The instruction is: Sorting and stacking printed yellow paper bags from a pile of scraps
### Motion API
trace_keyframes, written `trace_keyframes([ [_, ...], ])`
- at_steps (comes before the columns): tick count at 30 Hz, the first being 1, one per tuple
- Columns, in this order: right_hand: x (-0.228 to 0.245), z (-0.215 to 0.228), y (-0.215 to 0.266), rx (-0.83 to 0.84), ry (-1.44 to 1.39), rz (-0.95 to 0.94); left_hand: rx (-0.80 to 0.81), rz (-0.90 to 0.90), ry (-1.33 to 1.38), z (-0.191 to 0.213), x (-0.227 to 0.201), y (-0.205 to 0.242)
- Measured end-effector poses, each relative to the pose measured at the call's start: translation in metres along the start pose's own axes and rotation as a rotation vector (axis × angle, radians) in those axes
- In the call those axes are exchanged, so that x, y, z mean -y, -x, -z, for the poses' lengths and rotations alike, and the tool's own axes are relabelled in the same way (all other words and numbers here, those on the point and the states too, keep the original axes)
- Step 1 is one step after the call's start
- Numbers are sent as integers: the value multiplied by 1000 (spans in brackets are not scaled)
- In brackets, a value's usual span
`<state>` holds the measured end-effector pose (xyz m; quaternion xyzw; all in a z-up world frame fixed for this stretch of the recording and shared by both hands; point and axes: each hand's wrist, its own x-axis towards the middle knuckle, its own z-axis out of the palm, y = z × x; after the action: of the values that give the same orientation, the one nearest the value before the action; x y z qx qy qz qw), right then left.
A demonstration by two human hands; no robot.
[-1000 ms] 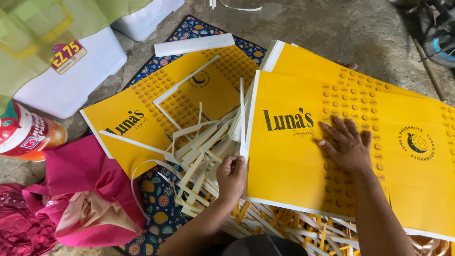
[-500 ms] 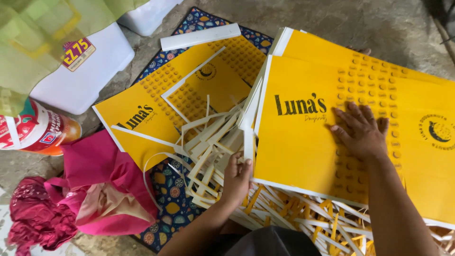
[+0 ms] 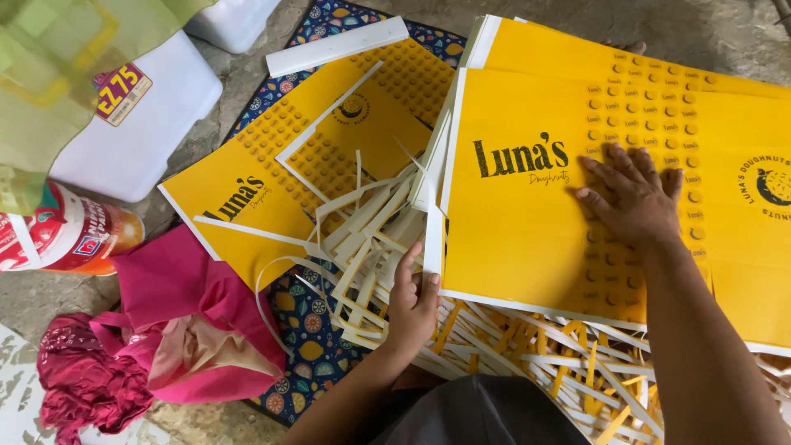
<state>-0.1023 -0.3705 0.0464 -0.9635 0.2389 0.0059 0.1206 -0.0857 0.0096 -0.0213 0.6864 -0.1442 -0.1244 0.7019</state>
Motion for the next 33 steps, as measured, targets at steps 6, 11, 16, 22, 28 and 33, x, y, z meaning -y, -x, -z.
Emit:
trace_keyframes([
  [6, 0, 0, 4, -54, -23, 47, -57, -69, 9, -5, 3, 2],
  [11, -8, -4, -5, -8, -20, -48, -87, -149, -57, 9, 24, -2],
  [16, -7, -5, -5, -4, 1, -66, -37, -186, -170, 16, 17, 0],
  [22, -2, -1, -4, 23, 20, -84, -23, -65, -78, 23, 15, 13],
  [28, -37, -29, -3, -273, -77, 183, 50, -162, -311, 39, -1, 17],
  [33, 8, -1, 78, -792, -496, 252, -164, -255, -587, 54, -9, 2],
])
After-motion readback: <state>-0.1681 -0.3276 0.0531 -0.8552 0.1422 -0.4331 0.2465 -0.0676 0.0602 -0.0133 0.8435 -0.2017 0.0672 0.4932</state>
